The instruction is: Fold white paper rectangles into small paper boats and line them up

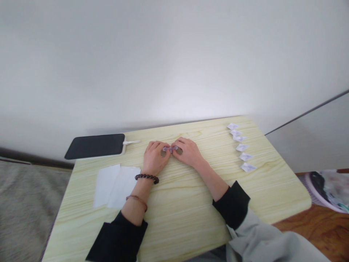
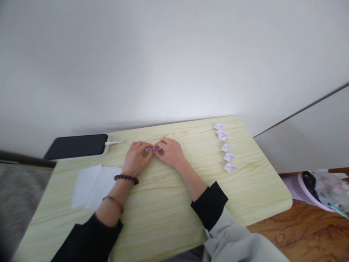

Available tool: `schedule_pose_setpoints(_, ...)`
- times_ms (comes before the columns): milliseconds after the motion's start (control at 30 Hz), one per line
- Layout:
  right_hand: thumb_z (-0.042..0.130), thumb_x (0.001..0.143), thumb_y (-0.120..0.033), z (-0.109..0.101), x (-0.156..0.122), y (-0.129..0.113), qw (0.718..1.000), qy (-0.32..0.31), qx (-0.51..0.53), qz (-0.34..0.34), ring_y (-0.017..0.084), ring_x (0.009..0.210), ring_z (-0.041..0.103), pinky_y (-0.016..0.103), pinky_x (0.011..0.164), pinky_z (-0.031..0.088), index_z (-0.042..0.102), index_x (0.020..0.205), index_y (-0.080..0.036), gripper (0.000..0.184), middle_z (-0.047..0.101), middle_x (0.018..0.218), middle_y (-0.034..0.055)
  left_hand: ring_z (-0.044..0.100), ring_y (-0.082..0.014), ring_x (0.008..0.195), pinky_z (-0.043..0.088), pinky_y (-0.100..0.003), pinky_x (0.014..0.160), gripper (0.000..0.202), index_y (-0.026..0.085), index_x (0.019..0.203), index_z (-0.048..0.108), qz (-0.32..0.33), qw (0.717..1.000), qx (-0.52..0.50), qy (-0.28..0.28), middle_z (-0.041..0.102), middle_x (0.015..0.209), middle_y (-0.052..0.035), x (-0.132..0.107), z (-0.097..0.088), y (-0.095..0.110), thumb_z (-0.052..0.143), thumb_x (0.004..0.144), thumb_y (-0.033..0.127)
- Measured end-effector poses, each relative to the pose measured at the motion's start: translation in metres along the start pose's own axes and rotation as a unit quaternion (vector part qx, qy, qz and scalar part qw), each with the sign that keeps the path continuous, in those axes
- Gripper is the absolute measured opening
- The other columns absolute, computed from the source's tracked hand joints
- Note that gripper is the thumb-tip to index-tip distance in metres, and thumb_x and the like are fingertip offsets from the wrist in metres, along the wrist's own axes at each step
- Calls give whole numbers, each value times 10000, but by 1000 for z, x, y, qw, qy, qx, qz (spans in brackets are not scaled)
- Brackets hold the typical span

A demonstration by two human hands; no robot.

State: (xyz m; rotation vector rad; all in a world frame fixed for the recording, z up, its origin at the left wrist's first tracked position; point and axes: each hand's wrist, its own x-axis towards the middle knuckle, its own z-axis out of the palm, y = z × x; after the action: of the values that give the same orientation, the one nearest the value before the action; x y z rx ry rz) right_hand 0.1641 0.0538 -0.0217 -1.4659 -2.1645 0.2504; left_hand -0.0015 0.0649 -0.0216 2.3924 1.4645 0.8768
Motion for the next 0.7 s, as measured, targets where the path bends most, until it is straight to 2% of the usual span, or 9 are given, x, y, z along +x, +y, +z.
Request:
schedule_pose_setpoints(267, 571, 847, -295, 2, 0, -5, 1000, -2, -26, 17, 178, 854, 588, 294, 776, 419, 682, 919, -220, 152, 640, 919, 35, 552, -227, 874, 459, -347, 803, 149, 216, 891, 697, -1, 999, 32, -22, 663, 863, -41, -1, -3, 2, 580, 799, 213)
schedule_pose_setpoints(533, 535, 870, -283, 3, -1, 1, 1000, 5, -4, -9, 176, 841, 583, 292, 759, 425, 670, 941, -207, 171, 630, 934, 45, 566, -218, 873, 454, -336, 798, 130, 216, 881, 678, 2, 999, 33, -11, 657, 870, -43, -1, -4, 2, 568, 818, 242)
schedule_pose_setpoints(700, 558, 852, -262, 4, 0, 2, 1000, 0, -4, -5, 184, 850, 583, 296, 750, 430, 671, 951, -215, 158, 632, 938, 49, 562, -234, 868, 444, -349, 785, 134, 224, 889, 679, 2, 998, 58, -31, 653, 864, -48, -1, -5, 5, 578, 811, 266)
